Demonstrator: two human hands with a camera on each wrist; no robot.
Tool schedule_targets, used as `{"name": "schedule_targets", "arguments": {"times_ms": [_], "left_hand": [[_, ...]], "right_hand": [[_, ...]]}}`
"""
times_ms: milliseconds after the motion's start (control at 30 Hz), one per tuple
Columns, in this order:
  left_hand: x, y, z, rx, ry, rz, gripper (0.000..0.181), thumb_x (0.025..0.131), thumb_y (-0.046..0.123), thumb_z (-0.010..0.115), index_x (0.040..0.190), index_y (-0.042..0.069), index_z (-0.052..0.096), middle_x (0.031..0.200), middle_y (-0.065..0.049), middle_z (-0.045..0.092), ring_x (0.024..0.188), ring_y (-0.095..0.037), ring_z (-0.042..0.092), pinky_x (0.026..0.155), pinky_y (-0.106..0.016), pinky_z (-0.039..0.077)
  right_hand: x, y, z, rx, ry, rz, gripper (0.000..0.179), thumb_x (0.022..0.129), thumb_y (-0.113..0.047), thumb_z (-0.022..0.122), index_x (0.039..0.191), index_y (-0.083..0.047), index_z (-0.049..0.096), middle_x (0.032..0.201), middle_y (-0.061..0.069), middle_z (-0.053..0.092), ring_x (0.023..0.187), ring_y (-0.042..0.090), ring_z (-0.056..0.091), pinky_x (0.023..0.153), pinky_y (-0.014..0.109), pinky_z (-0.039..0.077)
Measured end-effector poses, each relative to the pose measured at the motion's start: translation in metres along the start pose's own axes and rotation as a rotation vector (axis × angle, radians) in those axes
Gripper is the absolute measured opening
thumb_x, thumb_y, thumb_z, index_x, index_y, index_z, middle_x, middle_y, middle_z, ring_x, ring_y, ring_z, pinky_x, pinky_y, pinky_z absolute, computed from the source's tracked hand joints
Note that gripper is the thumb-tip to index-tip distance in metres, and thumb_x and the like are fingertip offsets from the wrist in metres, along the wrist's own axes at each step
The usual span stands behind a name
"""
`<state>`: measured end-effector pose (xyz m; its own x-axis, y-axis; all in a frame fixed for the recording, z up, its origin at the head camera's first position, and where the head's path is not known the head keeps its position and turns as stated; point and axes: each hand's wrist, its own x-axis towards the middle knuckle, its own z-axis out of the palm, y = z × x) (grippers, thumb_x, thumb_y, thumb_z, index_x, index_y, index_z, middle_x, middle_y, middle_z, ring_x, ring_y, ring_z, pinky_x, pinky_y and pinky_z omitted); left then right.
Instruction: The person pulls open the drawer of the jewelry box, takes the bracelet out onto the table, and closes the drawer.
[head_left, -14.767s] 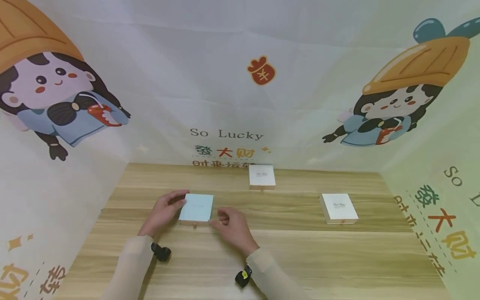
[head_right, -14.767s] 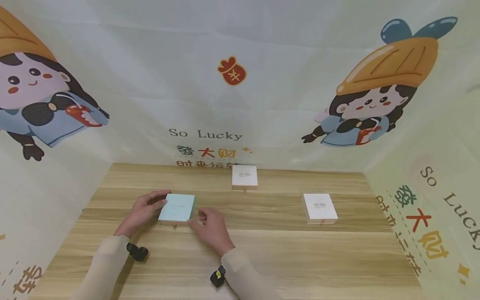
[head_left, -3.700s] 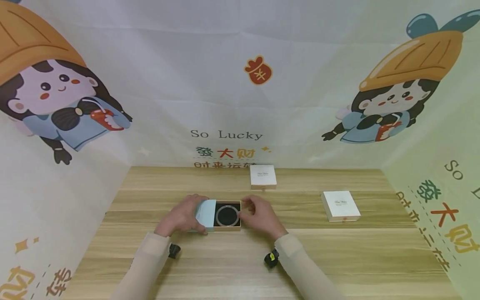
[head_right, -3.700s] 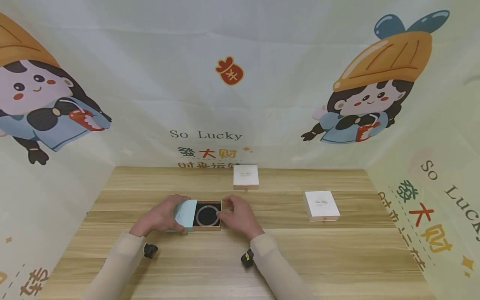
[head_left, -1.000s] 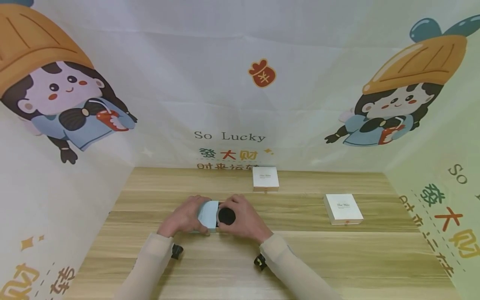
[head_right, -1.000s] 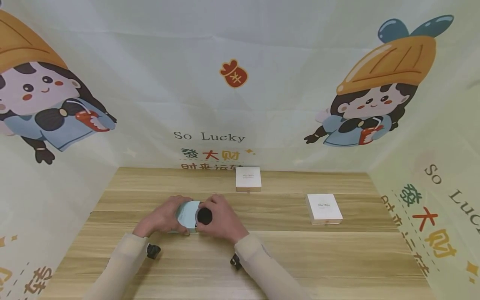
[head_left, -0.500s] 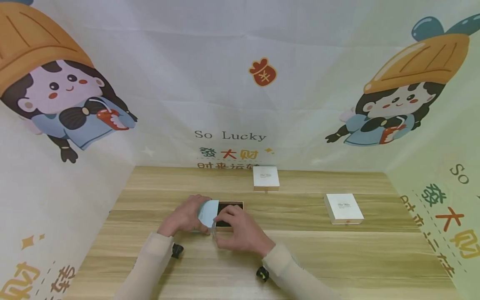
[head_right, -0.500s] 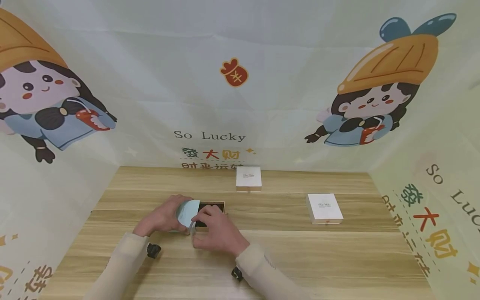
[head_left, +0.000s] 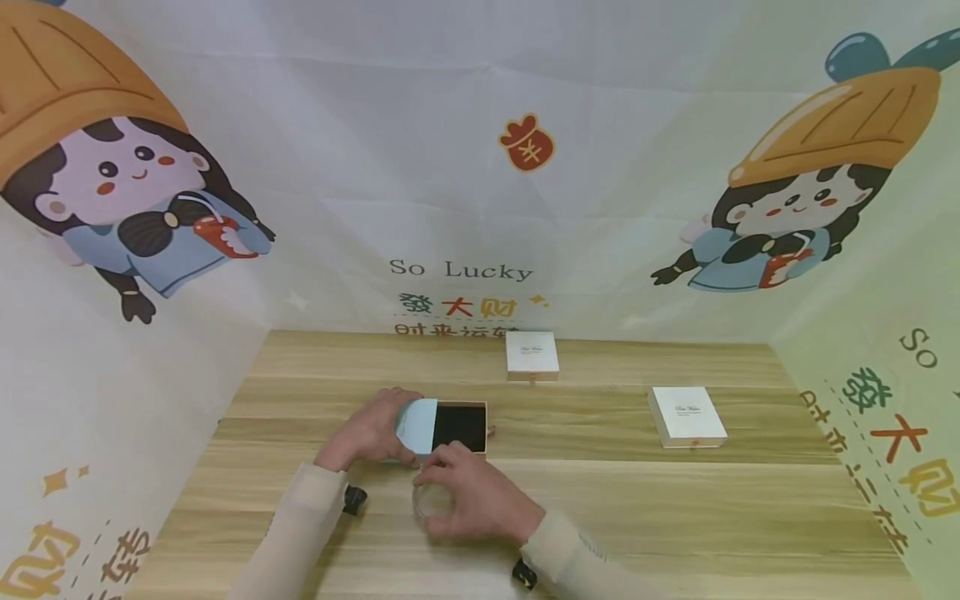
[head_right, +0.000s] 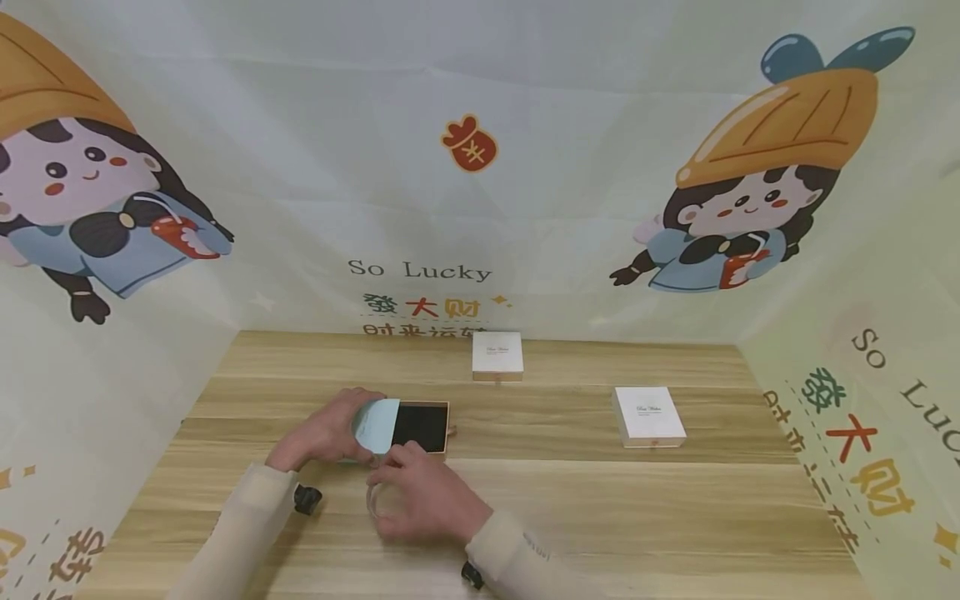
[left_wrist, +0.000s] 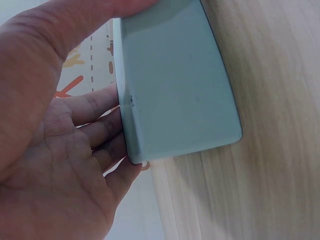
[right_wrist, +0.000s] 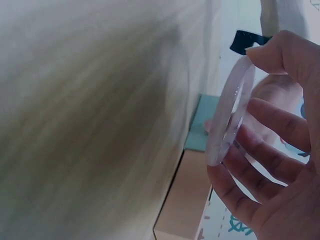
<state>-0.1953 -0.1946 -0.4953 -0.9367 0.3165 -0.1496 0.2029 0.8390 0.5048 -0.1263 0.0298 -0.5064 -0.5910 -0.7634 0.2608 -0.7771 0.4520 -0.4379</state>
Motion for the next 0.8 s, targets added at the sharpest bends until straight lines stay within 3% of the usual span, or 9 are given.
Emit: {"name": "schedule_targets", "arguments": {"times_ms": [433, 800], "left_hand": [[-0.001, 0.001, 0.001, 0.007, 0.002, -0.003, 0.1, 0.057, 0.024, 0.101, 0.145, 0.011, 0.054, 0.135, -0.01, 0.06, 0.111, -0.027, 0.055, 0.094, -0.047, 0.053], [0.001, 0.0, 0.001, 0.007, 0.002, -0.013, 0.102, 0.057, 0.025, 0.101, 0.146, 0.011, 0.053, 0.138, -0.011, 0.059, 0.113, -0.026, 0.055, 0.095, -0.047, 0.053]], "right_hand": [[-0.01, -0.009, 0.017, -0.132, -0.09, -0.103, 0.035, 0.075, -0.036, 0.083, 0.106, -0.024, 0.076, 0.11, -0.008, 0.062, 0.102, 0.006, 0.054, 0.086, 0.01, 0.043], [-0.011, -0.01, 0.022, -0.164, -0.1, -0.111, 0.035, 0.077, -0.039, 0.083, 0.109, -0.026, 0.076, 0.109, -0.01, 0.063, 0.101, 0.006, 0.054, 0.087, 0.013, 0.044]]}}
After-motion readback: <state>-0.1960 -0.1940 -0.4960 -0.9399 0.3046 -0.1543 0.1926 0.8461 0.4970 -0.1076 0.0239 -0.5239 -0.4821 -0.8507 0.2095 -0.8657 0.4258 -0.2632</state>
